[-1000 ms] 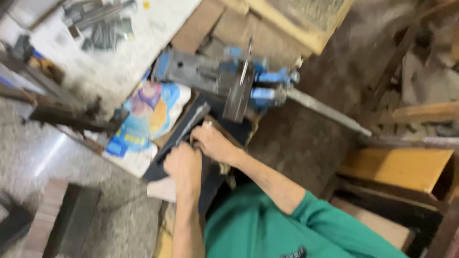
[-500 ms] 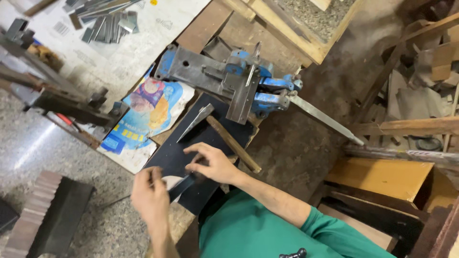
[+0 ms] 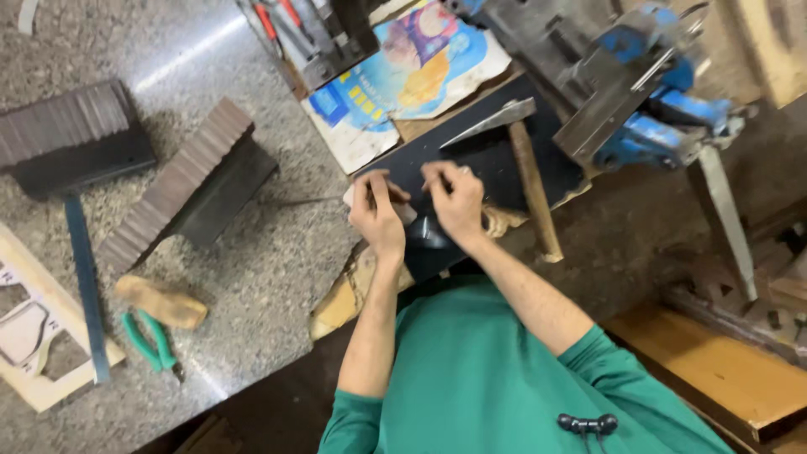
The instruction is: The person repeatedly places a small, curved metal piece into a bench vise, tightens the vise, and then removes the piece to inspect it. This cycle is performed multiple times on the same object. The person also briefly handles a long metal bar at the end of the clip.
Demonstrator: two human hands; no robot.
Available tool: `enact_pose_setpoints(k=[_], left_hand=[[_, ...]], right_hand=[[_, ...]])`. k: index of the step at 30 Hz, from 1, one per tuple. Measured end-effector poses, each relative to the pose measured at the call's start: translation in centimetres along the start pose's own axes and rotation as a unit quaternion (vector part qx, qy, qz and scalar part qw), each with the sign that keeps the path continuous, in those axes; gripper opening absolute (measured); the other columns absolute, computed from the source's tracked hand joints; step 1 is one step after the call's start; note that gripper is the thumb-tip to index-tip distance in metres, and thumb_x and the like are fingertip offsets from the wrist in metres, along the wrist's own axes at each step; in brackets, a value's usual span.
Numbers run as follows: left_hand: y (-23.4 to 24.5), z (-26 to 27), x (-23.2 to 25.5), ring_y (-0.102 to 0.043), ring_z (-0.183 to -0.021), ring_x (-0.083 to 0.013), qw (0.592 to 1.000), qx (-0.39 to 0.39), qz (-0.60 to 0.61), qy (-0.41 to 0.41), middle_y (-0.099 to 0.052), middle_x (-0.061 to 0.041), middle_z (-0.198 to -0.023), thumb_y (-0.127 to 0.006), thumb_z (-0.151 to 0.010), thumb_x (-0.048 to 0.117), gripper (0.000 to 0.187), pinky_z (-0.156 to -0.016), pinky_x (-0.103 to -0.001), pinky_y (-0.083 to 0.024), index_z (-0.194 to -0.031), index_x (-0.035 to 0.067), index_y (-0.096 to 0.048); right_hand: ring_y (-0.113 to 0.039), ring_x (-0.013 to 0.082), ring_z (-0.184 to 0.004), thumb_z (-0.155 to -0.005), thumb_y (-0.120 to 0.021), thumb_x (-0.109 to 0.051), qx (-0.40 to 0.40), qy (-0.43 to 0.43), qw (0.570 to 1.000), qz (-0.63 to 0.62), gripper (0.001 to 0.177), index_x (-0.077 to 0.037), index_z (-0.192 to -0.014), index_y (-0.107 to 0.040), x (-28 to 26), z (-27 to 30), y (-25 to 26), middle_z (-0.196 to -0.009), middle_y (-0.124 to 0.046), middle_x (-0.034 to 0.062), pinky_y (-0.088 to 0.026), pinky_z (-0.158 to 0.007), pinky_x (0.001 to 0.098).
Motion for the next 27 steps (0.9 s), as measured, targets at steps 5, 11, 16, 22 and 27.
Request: enact_pose_setpoints(k=[5,11,16,22,27], left_hand=[[0.3,-2.1,-0.4,-0.069,-0.073,-0.0144,0.994,-0.091,0.043,0.048,-0.072,-0.007,-0.083,-0.048,-0.113,0.033,0.04,-0.067,-0.028,-0.056,-0.105,0.001,-0.071],[-0.4,-0.6,4.9,-0.066,-0.108,-0.0339,0.896,-0.255,-0.29,-0.219,-0.069,-0.017,-0.118,-0.074,-0.089,0.029,0.04,-0.09,-0.041,-0.054,-0.119,0.003,-0.071],[-4.1,-0.6,5.1,-0.061,-0.114,-0.0326,0.751,-0.361,-0.383,-0.398,-0.065,-0.014,-0.116,-0.075,-0.073,0.02,0.036,-0.096,-0.043,-0.047,-0.105,0.005,-0.068],[-5.7,-2.4,4.2,-0.067,-0.095,-0.0324,0.694,-0.466,-0.426,-0.346,-0.066,-0.012,-0.096,-0.063,-0.09,0.005,0.013,-0.085,-0.045,-0.05,-0.103,0.008,-0.062],[0.8,-5.5,6.3,-0.071,-0.087,-0.0275,0.916,-0.31,-0.25,-0.046,-0.072,-0.013,-0.096,-0.061,-0.096,0.008,0.025,-0.079,-0.037,-0.056,-0.121,0.006,-0.064]], right_hand=[[-0.062,0.0079,-0.063,-0.102,-0.069,-0.019,0.032,-0.101,0.991,-0.081,0.02,0.0,-0.099,-0.075,0.2,-3.0,-1.1,-0.073,-0.073,0.0042,-0.048,-0.058,0.0236],[-0.069,0.0093,-0.074,-0.103,-0.068,-0.016,0.006,-0.031,0.999,-0.014,0.017,0.0,-0.107,-0.074,-1.6,-3.2,5.6,-0.088,-0.075,0.0068,-0.054,-0.067,0.0235],[-0.069,0.0136,-0.076,-0.1,-0.072,-0.009,-0.033,0.01,0.994,0.1,0.011,0.0,-0.106,-0.073,-2.4,0.3,9.7,-0.093,-0.071,0.0084,-0.052,-0.069,0.0268],[-0.067,0.0117,-0.075,-0.101,-0.07,-0.009,0.034,-0.07,0.996,0.049,0.011,-0.001,-0.107,-0.074,-1.5,2.6,11.9,-0.093,-0.071,0.0087,-0.052,-0.068,0.0254],[-0.069,0.0166,-0.075,-0.097,-0.072,-0.01,-0.011,-0.004,0.99,0.141,0.013,-0.001,-0.106,-0.074,-2.8,2.6,10.9,-0.096,-0.072,0.0101,-0.054,-0.068,0.029]])
Point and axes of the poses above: each hand's wrist, its own z-axis away from the middle knuckle, its own y-axis out of the back of the hand, x = y × z, the point moved 4 cm from there along -z, towards the middle knuckle
